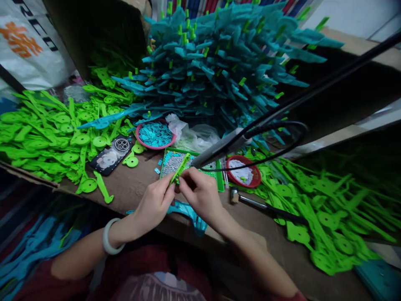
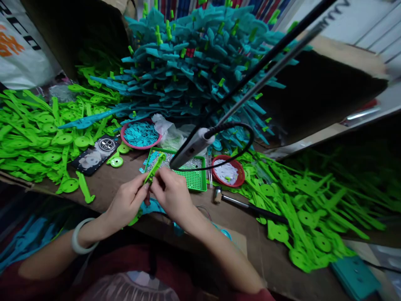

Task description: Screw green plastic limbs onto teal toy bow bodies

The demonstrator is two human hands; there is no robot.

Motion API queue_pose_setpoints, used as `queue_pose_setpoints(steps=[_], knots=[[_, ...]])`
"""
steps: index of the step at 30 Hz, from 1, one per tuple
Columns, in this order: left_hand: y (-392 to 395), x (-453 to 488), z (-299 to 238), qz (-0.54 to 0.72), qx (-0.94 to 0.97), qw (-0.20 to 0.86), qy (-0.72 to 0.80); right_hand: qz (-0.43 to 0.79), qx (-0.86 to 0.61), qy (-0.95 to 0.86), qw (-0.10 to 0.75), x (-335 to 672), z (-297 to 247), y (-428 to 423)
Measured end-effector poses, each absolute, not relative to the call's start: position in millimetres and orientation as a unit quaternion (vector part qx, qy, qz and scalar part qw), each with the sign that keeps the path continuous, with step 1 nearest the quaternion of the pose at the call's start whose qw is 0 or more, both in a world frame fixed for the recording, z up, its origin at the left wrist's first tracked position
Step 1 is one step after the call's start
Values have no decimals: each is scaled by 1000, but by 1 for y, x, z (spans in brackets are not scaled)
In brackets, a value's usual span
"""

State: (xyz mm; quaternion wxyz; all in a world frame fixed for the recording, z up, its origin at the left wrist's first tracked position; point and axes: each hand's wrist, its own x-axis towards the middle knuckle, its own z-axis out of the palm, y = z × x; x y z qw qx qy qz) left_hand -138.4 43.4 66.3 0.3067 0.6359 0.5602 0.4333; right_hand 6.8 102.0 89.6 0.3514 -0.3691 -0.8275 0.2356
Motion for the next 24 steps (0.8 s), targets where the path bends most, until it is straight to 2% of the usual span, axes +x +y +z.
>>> queue_pose_setpoints(steps=[3, 9, 11, 16, 24], knots=[[45, -134, 58, 460, 665, 196, 554, 329, -408, -768, 368, 4, 86, 98], [42, -130, 43, 459, 699, 105, 539, 198, -345, -803, 444, 8, 70, 90], [40, -130, 42, 454, 691, 137, 545, 225, -339, -800, 441, 12, 65, 90], [35, -126, 42, 427, 632, 302, 572, 283, -320, -805, 412, 23, 56, 89], [24, -122, 44, 404, 634, 337, 567, 357, -351, -774, 388, 35, 50, 82]])
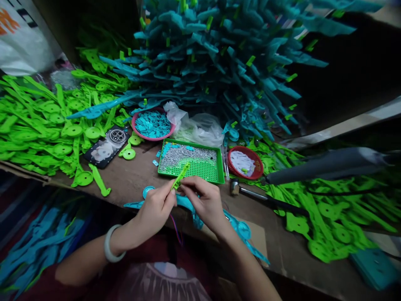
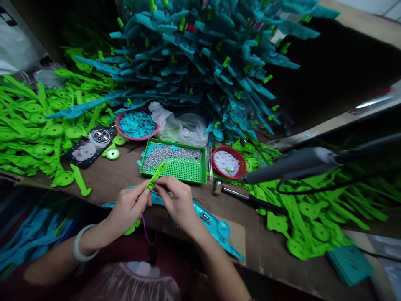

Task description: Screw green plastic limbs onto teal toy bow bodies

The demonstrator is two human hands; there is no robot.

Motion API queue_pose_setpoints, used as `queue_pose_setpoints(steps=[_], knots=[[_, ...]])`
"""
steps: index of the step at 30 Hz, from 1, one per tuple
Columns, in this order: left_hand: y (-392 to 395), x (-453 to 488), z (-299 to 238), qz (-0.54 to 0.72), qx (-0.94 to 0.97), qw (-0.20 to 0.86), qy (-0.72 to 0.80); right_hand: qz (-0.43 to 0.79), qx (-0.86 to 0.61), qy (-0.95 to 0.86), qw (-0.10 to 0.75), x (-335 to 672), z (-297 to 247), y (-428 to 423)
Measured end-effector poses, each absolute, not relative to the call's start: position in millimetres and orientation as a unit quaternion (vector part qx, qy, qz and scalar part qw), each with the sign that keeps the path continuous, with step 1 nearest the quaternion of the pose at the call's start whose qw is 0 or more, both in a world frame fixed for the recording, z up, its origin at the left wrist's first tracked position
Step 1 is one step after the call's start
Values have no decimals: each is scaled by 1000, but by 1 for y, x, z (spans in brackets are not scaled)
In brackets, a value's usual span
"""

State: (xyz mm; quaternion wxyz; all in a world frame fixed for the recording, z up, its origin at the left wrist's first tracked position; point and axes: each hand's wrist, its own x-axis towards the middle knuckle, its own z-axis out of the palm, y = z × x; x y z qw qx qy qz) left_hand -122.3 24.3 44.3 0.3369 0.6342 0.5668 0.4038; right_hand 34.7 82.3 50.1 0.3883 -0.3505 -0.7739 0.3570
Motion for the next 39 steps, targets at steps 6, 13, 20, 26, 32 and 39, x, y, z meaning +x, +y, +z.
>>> queue_pose_setpoints(steps=[6, 13, 20, 26, 32, 39], knots=[[18, -119, 42, 398, 637, 360, 554, 269, -311, -802, 434, 38, 36, 76], [18, -115, 42, 388, 648, 357, 550, 246, -282, -817, 438, 46, 27, 67], [17, -113, 41, 380, 663, 326, 557, 250, -308, -803, 444, 43, 24, 61], [15, -115, 41, 383, 664, 347, 541, 304, -356, -747, 473, 40, 16, 57], [11, -118, 42, 368, 563, 523, 524, 280, -344, -757, 481, 42, 6, 57], [9, -121, 38, 388, 617, 461, 507, 243, -359, -751, 497, 38, 3, 49]])
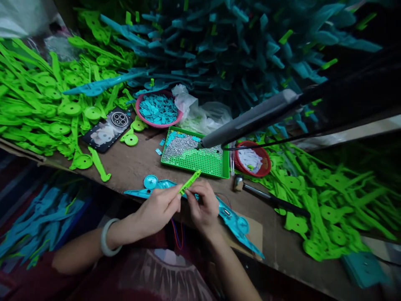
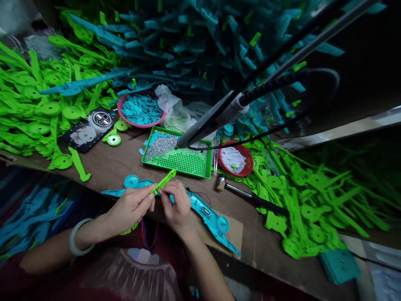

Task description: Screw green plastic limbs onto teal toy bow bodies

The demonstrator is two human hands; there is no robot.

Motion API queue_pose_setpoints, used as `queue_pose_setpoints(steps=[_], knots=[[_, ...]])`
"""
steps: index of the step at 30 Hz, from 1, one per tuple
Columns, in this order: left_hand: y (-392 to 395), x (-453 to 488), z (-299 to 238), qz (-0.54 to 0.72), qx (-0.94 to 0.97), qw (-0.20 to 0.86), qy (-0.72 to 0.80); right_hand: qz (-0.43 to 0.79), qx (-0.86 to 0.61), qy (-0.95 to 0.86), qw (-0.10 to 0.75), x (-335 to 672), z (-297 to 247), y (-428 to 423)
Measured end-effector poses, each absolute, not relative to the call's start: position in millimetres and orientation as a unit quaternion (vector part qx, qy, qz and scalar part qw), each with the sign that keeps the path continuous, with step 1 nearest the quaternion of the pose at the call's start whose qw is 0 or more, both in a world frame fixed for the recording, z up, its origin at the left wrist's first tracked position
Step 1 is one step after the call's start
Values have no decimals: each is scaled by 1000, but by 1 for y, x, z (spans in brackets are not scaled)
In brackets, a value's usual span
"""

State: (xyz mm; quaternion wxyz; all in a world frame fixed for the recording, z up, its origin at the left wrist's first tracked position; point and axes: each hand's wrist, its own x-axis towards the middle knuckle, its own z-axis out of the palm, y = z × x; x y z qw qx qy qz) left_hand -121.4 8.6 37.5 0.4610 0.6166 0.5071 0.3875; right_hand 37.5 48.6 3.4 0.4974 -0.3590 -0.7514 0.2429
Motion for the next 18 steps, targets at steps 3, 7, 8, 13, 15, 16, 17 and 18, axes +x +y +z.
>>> queue_pose_setpoints(steps=[3, 7, 8, 13, 15, 16, 17, 18], knots=[[8, -121, 34, 422, 666, 383, 482, 391, -446, -596, 541, 23, 4, 40], [19, -122, 32, 422, 562, 513, 492, 646, -424, -446, 452, 11, 7, 47], [24, -124, 32, 420, 504, 565, 501, 658, -422, -447, 435, 12, 8, 50], [52, -149, 31, 516, 257, 624, 527, 405, -454, -712, 350, 58, 0, 58], [56, -158, 30, 556, 215, 605, 527, 293, -441, -784, 324, 88, -11, 58], [56, -161, 29, 573, 206, 593, 527, 252, -438, -799, 327, 103, -15, 57], [55, -161, 28, 589, 207, 577, 526, 212, -439, -805, 339, 115, -17, 56], [53, -160, 28, 602, 220, 557, 528, 172, -440, -807, 354, 125, -16, 55]])
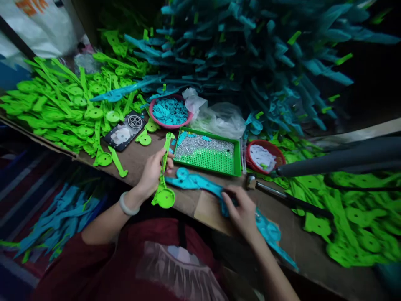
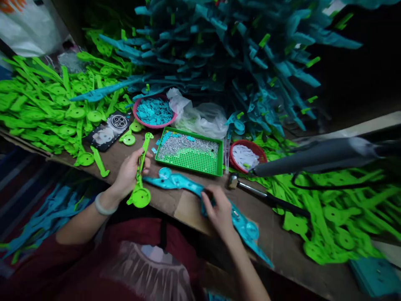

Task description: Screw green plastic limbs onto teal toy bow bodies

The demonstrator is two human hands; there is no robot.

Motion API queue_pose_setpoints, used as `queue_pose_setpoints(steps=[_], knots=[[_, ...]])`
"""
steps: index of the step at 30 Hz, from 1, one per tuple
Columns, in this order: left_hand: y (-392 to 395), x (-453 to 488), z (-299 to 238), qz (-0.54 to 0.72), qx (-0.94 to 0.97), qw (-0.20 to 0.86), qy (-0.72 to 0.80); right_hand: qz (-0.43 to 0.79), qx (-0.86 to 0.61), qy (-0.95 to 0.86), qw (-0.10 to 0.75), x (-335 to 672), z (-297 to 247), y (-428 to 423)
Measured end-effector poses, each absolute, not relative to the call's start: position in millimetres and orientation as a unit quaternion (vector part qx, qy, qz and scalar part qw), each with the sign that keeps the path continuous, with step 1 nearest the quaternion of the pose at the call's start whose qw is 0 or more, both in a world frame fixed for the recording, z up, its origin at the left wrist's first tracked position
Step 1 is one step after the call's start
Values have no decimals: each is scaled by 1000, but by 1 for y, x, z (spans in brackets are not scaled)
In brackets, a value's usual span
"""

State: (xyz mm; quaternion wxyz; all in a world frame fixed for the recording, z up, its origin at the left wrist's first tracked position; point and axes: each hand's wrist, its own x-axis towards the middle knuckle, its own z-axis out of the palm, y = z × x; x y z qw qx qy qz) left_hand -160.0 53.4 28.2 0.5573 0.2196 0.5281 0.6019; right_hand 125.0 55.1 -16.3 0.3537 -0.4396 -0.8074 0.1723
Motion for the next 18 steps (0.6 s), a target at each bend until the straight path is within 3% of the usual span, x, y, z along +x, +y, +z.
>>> queue_pose_setpoints(steps=[4, 8, 11, 14, 18], knots=[[51, -152, 40, 618, 336, 468, 535, 100, -404, -821, 390, 120, 9, 51], [70, -158, 61, 639, 344, 445, 525, 212, -352, -849, 332, 76, 31, 76], [76, -173, 68, 648, 330, 443, 524, 135, -389, -868, 277, 62, 24, 99], [57, -189, 59, 599, 336, 473, 552, 60, -383, -894, 223, 73, 4, 92], [17, -197, 38, 497, 283, 566, 594, 58, -356, -906, 221, 102, -17, 45]])
